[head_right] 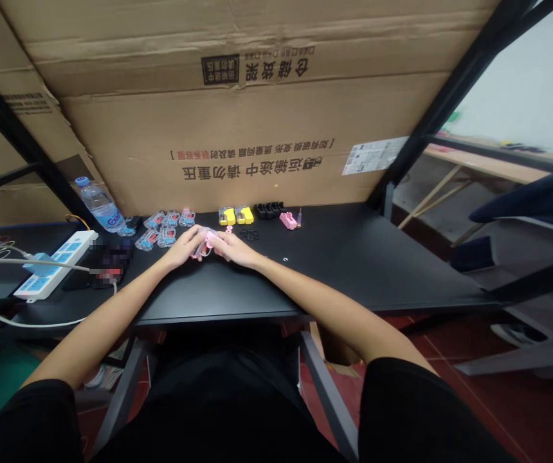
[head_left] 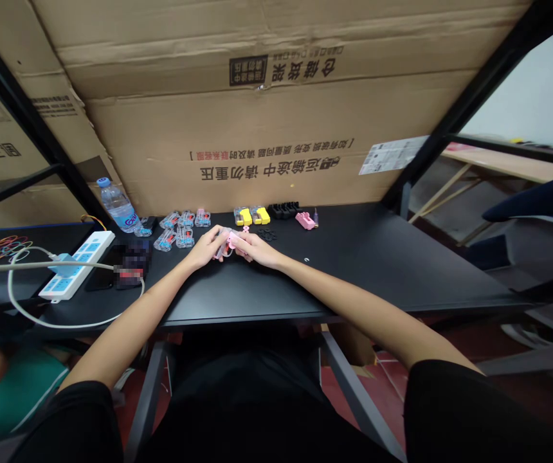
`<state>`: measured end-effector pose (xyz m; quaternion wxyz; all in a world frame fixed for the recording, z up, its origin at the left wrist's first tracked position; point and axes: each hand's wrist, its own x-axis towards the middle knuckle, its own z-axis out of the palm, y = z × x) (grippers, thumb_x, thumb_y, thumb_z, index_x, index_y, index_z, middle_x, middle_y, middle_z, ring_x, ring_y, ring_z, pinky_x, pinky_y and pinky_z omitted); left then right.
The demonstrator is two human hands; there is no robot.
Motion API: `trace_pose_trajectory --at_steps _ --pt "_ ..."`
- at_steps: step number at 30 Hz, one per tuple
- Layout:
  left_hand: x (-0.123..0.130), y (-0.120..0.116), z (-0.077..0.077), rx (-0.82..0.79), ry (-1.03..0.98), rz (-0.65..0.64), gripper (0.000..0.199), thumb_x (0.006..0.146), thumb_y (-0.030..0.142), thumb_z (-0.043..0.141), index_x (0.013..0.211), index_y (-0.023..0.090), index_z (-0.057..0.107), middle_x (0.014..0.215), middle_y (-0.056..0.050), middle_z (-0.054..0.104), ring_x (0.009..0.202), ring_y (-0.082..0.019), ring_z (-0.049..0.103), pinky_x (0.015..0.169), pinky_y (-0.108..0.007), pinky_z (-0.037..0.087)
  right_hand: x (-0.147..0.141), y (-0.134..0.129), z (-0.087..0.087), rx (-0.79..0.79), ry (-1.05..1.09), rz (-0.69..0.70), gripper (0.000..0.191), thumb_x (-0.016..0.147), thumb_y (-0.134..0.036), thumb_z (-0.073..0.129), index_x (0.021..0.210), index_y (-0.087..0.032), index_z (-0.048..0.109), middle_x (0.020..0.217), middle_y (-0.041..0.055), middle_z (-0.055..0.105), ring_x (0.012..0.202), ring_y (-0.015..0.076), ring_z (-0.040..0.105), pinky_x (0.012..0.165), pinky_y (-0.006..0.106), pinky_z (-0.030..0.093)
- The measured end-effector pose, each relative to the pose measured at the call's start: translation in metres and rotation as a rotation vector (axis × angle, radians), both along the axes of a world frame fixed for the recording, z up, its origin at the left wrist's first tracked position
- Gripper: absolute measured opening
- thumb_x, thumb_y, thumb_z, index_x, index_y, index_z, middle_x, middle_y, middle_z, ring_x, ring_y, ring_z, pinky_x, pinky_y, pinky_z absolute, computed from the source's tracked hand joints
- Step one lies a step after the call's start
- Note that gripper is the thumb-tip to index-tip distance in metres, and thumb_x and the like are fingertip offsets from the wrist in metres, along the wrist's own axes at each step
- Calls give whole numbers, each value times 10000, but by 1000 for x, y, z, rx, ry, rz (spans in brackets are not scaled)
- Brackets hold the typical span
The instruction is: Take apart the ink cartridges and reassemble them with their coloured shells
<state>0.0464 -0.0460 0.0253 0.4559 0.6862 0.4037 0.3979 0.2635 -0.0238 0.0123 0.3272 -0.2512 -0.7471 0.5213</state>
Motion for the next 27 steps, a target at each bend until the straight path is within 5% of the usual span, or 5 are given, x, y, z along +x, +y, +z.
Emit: trace_pose_trajectory --at_steps 12,27 --pt "1 -1 3 -34 -33 8 579 1002 803 552 999 225 520 624 38 645 414 -126 577 401 -227 388 4 -2 9 55 -3 111 532 1057 -719 557 942 -201 583 719 -48 510 586 114 458 567 263 408" --pt "5 -4 2 21 -68 50 570 1005 790 569 1009 220 556 626 34 653 429 -136 595 429 -242 442 -1 -1 1 -26 41 49 502 1039 -703 608 960 -207 590 714 -58 491 534 96 416 477 236 376"
